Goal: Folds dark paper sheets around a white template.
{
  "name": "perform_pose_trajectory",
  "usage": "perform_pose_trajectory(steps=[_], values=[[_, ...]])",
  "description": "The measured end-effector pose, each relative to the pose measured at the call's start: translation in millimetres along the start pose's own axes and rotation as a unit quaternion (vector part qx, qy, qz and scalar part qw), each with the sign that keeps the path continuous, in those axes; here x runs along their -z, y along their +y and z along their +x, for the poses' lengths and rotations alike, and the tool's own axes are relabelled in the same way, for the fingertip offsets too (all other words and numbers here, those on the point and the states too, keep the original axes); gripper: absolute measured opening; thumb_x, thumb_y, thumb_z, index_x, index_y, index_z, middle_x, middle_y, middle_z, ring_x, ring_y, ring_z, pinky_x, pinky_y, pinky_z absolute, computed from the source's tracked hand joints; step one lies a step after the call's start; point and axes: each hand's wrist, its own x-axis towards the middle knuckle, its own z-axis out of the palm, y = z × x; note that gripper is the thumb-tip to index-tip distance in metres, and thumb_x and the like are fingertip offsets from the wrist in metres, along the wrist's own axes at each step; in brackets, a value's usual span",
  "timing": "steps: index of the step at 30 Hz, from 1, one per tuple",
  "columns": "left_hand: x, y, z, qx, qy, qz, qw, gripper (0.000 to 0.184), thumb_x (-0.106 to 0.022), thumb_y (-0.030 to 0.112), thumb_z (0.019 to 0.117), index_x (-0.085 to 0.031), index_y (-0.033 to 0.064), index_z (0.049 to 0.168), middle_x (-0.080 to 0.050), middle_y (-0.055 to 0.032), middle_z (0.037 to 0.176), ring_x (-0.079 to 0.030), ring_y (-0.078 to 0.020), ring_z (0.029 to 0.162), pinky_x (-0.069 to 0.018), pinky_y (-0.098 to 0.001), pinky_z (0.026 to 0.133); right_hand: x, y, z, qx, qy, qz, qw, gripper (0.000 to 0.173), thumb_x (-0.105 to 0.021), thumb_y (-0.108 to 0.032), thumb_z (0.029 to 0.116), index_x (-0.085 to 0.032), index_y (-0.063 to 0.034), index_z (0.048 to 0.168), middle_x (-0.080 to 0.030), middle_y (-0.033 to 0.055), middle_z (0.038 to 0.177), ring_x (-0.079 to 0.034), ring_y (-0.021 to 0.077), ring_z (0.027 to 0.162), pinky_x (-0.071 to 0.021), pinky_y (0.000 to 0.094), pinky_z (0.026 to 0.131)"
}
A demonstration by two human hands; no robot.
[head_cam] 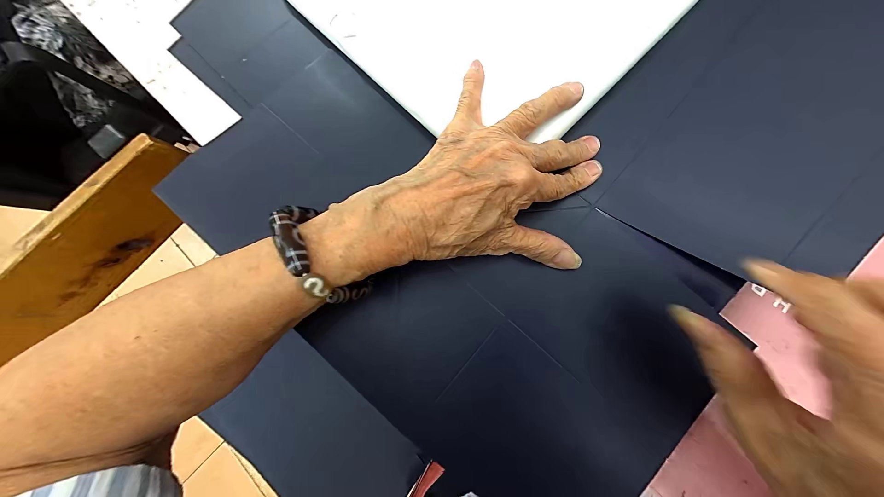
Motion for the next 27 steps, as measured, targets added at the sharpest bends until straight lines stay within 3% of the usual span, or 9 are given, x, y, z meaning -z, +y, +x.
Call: perform_pose_trajectory(steps=[3,4,6,9,13,16,19,22,27], values=[[-0.1,3.2,0.6,0.003,0.01,-0.011,1.0,0.077,-0.044,0.074,0.0922,-0.063,0.0191,0.143,-0.053,-0.0004,0.155,-0.029,-0.0383,0.153,-0.0045,-0.0873,0.106,-38.2,-4.0,41.1,0.103,-0.028,0.104,0.989,0.051,-0.056,-0.039,0.1048,-0.061,-0.0004,0.137,-0.063,0.0231,0.135,-0.056,0.0363,0.13,-0.0436,0.0493,0.105],[-0.5,3.6,-0.1,0.002,0.018,-0.012,1.0,0.076,-0.046,0.073,0.0921,-0.065,0.0178,0.141,-0.054,-0.0006,0.154,-0.031,-0.0375,0.153,-0.0047,-0.0871,0.105,-50.1,-2.1,49.7,0.108,-0.047,0.141,0.983,0.059,-0.054,-0.046,0.104,-0.059,0.0014,0.139,-0.061,0.0224,0.14,-0.055,0.0348,0.135,-0.0427,0.0495,0.11],[-3.1,3.2,-1.3,-0.002,0.036,-0.019,0.999,0.072,-0.051,0.069,0.0914,-0.069,0.0141,0.135,-0.055,-0.0013,0.152,-0.033,-0.0353,0.152,-0.0048,-0.086,0.107,-65.7,0.5,55.5,0.108,-0.057,0.172,0.977,0.068,-0.054,-0.053,0.1013,-0.059,0.0034,0.14,-0.059,0.0226,0.143,-0.055,0.0345,0.135,-0.0411,0.0522,0.108],[-9.7,2.5,-1.6,0.002,0.064,-0.05,0.997,0.08,-0.059,0.069,0.087,-0.065,0.0094,0.139,-0.056,-0.0054,0.152,-0.038,-0.0328,0.15,-0.0042,-0.083,0.11,-71.6,3.4,49.7,0.087,-0.052,0.184,0.978,0.073,-0.058,-0.057,0.0977,-0.062,0.0029,0.138,-0.061,0.0228,0.141,-0.057,0.0351,0.133,-0.0401,0.0536,0.109],[-3.7,3.8,3.0,0.053,0.094,-0.079,0.991,0.105,-0.076,0.06,0.0785,-0.04,-0.0037,0.154,-0.039,-0.0205,0.161,-0.037,-0.0334,0.15,-0.0115,-0.0755,0.116,-73.3,7.0,52.1,0.088,-0.065,0.17,0.979,0.076,-0.052,-0.063,0.0981,-0.065,0.0026,0.134,-0.062,0.0239,0.138,-0.058,0.04,0.128,-0.0414,0.0589,0.103],[-9.8,8.8,2.8,0.114,0.095,-0.015,0.989,0.084,-0.06,0.058,0.0936,-0.046,-0.001,0.151,-0.035,-0.0191,0.164,-0.025,-0.04,0.154,-0.0124,-0.0748,0.116,-71.2,6.9,52.2,0.1,-0.085,0.149,0.98,0.077,-0.047,-0.064,0.0998,-0.065,0.0022,0.134,-0.061,0.0249,0.139,-0.059,0.0425,0.125,-0.0433,0.0611,0.095],[-4.5,10.4,2.0,0.137,0.054,0.027,0.989,0.056,-0.045,0.033,0.1065,-0.043,0.0045,0.155,-0.038,-0.0137,0.163,-0.03,-0.0401,0.153,-0.0169,-0.0816,0.109,-66.9,7.1,56.3,0.104,-0.103,0.127,0.981,0.077,-0.044,-0.064,0.1006,-0.063,0.003,0.135,-0.061,0.0248,0.139,-0.058,0.0435,0.127,-0.0445,0.0622,0.095],[-1.4,9.2,-4.7,0.134,0.034,0.028,0.99,0.052,-0.04,0.022,0.1074,-0.04,0.0063,0.157,-0.037,-0.0113,0.164,-0.03,-0.0381,0.153,-0.0202,-0.0812,0.108,-61.4,5.7,56.7,0.103,-0.131,0.124,0.978,0.074,-0.046,-0.06,0.1014,-0.061,0.0034,0.137,-0.059,0.0238,0.14,-0.057,0.0433,0.127,-0.044,0.0617,0.095],[9.1,8.8,-23.2,0.151,0.008,0.039,0.988,0.053,-0.03,0.026,0.11,-0.035,0.0092,0.16,-0.032,-0.0106,0.167,-0.028,-0.0368,0.154,-0.0195,-0.0784,0.111,-57.3,2.5,58.1,0.098,-0.136,0.128,0.977,0.072,-0.048,-0.057,0.1027,-0.058,0.0023,0.141,-0.057,0.0209,0.145,-0.055,0.0382,0.131,-0.0423,0.0561,0.098]])
